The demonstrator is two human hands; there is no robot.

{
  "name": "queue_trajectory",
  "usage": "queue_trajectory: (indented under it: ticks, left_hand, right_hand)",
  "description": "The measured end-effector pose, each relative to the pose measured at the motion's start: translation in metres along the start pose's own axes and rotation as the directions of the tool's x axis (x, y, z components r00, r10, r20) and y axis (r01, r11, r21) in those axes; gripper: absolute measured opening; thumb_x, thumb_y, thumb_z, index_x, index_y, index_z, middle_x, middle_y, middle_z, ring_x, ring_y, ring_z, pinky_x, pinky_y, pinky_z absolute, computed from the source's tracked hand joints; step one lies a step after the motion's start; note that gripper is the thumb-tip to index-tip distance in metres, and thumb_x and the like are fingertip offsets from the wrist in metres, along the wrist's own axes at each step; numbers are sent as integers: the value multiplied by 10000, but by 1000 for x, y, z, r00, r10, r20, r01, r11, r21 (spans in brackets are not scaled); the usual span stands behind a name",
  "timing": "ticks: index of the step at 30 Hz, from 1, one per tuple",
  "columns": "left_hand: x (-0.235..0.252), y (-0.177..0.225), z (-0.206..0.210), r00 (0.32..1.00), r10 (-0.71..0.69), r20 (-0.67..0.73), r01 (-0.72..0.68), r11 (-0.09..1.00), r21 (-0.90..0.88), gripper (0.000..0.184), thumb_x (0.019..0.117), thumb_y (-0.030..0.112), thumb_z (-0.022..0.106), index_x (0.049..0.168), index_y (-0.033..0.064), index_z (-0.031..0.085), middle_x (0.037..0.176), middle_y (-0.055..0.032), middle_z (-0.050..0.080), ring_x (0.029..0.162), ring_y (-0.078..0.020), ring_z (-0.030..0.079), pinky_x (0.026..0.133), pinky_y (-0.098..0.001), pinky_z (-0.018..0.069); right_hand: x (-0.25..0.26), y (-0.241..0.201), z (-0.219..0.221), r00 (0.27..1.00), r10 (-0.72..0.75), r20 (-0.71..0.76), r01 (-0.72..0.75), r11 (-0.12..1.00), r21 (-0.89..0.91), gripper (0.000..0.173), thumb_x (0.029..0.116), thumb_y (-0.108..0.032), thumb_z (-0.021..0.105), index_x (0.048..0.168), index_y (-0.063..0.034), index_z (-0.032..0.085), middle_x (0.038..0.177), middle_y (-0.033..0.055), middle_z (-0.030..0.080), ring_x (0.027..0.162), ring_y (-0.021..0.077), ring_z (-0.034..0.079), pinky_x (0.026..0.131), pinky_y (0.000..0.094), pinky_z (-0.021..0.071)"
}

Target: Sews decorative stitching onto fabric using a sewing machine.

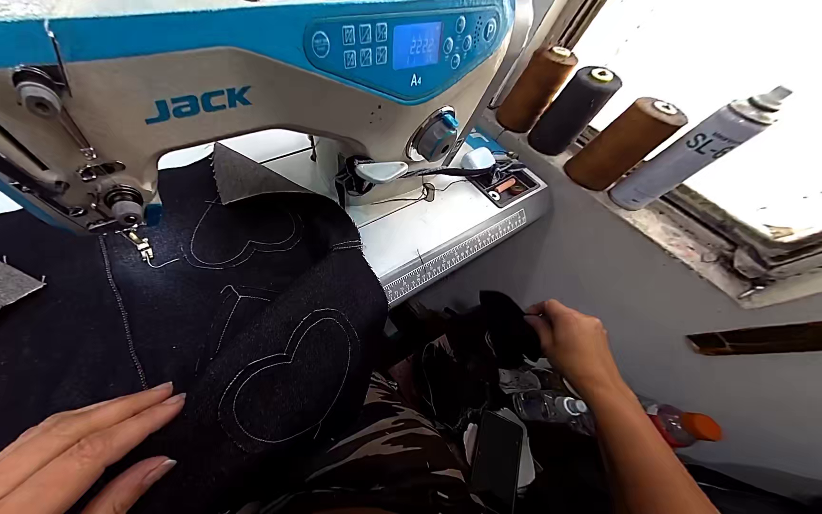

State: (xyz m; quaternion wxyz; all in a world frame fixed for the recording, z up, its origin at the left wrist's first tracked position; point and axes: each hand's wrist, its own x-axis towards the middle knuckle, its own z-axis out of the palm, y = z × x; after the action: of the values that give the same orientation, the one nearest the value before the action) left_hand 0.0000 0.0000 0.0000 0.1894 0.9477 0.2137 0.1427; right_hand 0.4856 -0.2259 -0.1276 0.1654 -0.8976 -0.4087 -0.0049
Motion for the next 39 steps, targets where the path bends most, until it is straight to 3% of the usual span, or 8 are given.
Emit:
queue_trajectory:
  ticks: [7, 10, 12, 15, 21, 27, 32, 39]
  left_hand:
    - [20, 0, 35, 961, 27, -276, -48, 997, -69, 387, 1027, 411, 575, 1240, 126, 726, 1256, -28, 721, 1170, -102, 666, 985, -278, 548]
    - [36, 9, 44, 962, -66, -267, -58, 901, -430, 677, 944, 430, 699, 1449, 11, 529, 1448, -132, 569, 1255, -157, 617, 1007, -337, 559]
    - [37, 5, 43, 956, -155, -251, -51, 751, -659, 728, 912, 337, 762, 1482, -5, 468, 1385, -125, 590, 1213, -148, 626, 995, -336, 558]
    - [21, -16, 26, 907, -350, -234, 52, 644, -763, 288, 969, 190, 686, 1210, 37, 649, 956, 9, 732, 839, -39, 693, 755, -231, 589]
    - [8, -87, -4, 811, -582, 61, 344, 388, -855, 567, 995, 275, 628, 1484, 82, 414, 1418, -93, 543, 1220, -187, 596, 1004, -401, 519]
    - [4, -121, -10, 899, -436, 36, 81, 86, -993, 509, 928, 267, 693, 1377, 145, 486, 1090, 20, 730, 932, -76, 719, 814, -264, 609]
    - [7, -130, -13, 701, -712, -38, 383, 421, -822, 323, 945, 48, 700, 1249, 11, 596, 924, -84, 710, 776, -131, 694, 726, -307, 598]
    - [20, -133, 3, 741, -665, -88, 631, 735, -248, 469, 966, 249, 723, 1378, 83, 573, 830, -97, 696, 707, -235, 661, 720, -456, 555]
  right_hand:
    - [7, -109, -79, 796, -579, -174, 602, 788, 131, 330, 1019, -281, 505, 1043, -12, 695, 843, 75, 690, 694, 122, 644, 624, 322, 540]
    - [1, -188, -101, 653, -750, -106, 684, 524, 507, 209, 1031, -227, 580, 1008, -35, 659, 870, 20, 674, 799, -45, 601, 723, 128, 507]
    - [6, -236, -95, 590, -794, -146, 685, 397, 611, 168, 1038, -233, 596, 1030, -76, 652, 889, -29, 674, 815, -85, 594, 736, 105, 503]
    - [27, -296, -55, 576, -777, -255, 720, 334, 608, 174, 1017, -350, 599, 1057, -188, 649, 819, -139, 636, 681, -101, 557, 613, 97, 489]
    - [35, -396, 9, 550, -835, -22, 404, 243, 882, 72, 976, -160, 619, 1032, -138, 657, 734, -85, 646, 581, -10, 577, 511, 146, 483]
    - [44, -430, -4, 529, -846, -64, 385, 172, 907, 93, 1012, -180, 601, 1079, -142, 654, 803, -66, 680, 648, 14, 632, 558, 147, 529]
    - [52, -395, 52, 604, -796, -33, 635, 456, 623, 180, 967, -170, 638, 1100, -49, 642, 742, 2, 672, 540, 120, 648, 484, 329, 582]
    - [52, -377, 88, 609, -790, -74, 735, 526, 429, 260, 928, -252, 623, 1088, -46, 621, 647, -15, 568, 517, 140, 565, 492, 354, 494]
